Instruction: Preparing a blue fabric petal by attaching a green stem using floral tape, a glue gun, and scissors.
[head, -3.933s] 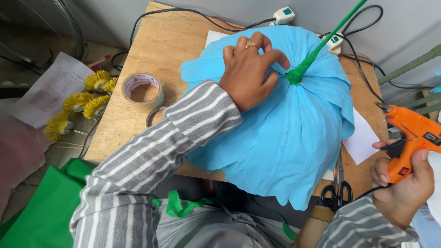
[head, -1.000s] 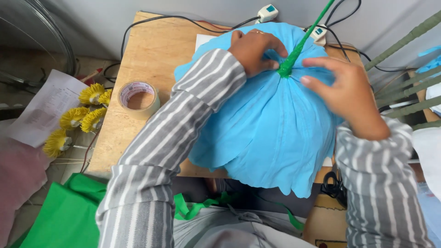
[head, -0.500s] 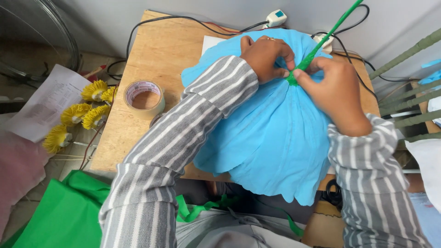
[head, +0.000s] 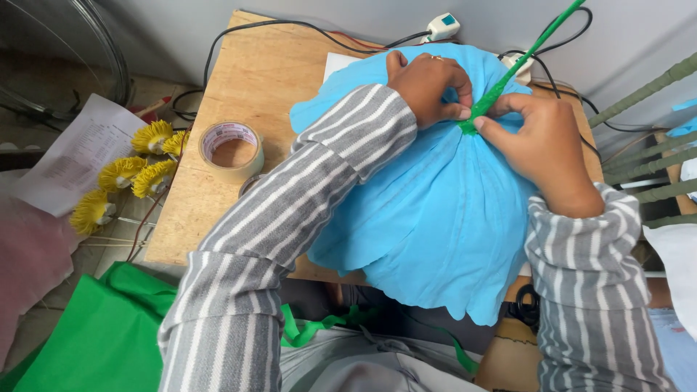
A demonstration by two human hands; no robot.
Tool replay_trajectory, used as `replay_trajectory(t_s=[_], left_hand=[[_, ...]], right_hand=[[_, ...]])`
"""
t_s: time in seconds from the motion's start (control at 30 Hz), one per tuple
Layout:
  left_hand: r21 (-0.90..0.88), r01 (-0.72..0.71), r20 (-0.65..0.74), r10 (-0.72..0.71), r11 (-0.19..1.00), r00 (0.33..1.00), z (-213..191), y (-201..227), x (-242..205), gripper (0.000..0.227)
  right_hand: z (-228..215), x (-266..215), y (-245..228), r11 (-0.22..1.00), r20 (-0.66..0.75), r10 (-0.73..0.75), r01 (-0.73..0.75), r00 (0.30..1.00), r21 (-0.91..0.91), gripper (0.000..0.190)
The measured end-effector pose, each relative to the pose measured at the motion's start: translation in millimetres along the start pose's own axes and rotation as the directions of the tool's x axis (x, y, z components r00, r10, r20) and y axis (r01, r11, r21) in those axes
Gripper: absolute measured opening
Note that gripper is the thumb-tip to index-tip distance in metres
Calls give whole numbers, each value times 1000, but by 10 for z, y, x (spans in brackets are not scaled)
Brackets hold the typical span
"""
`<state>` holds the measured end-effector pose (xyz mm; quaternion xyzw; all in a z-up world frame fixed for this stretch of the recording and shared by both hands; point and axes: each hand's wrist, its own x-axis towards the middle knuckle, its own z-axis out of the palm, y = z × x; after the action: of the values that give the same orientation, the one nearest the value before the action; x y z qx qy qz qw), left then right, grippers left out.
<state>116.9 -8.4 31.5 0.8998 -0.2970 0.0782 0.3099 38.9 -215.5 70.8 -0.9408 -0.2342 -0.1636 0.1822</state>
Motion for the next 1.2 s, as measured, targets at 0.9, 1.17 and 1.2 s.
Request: replay_trajectory(t_s=[0.9, 1.17, 1.2], left_hand=[[139, -299, -253, 325, 944, 911, -35, 230, -897, 30], [341, -375, -307, 479, 862, 822, -114, 331, -924, 23], [425, -368, -300, 512, 827, 805, -82, 327, -930, 20]], right_hand=[[-70, -10, -55, 972, 110, 134, -152, 985, 178, 21], [-66, -46, -85, 977, 56, 111, -120, 992, 178, 20], [-53, -44, -67, 979, 44, 93, -100, 995, 176, 20]])
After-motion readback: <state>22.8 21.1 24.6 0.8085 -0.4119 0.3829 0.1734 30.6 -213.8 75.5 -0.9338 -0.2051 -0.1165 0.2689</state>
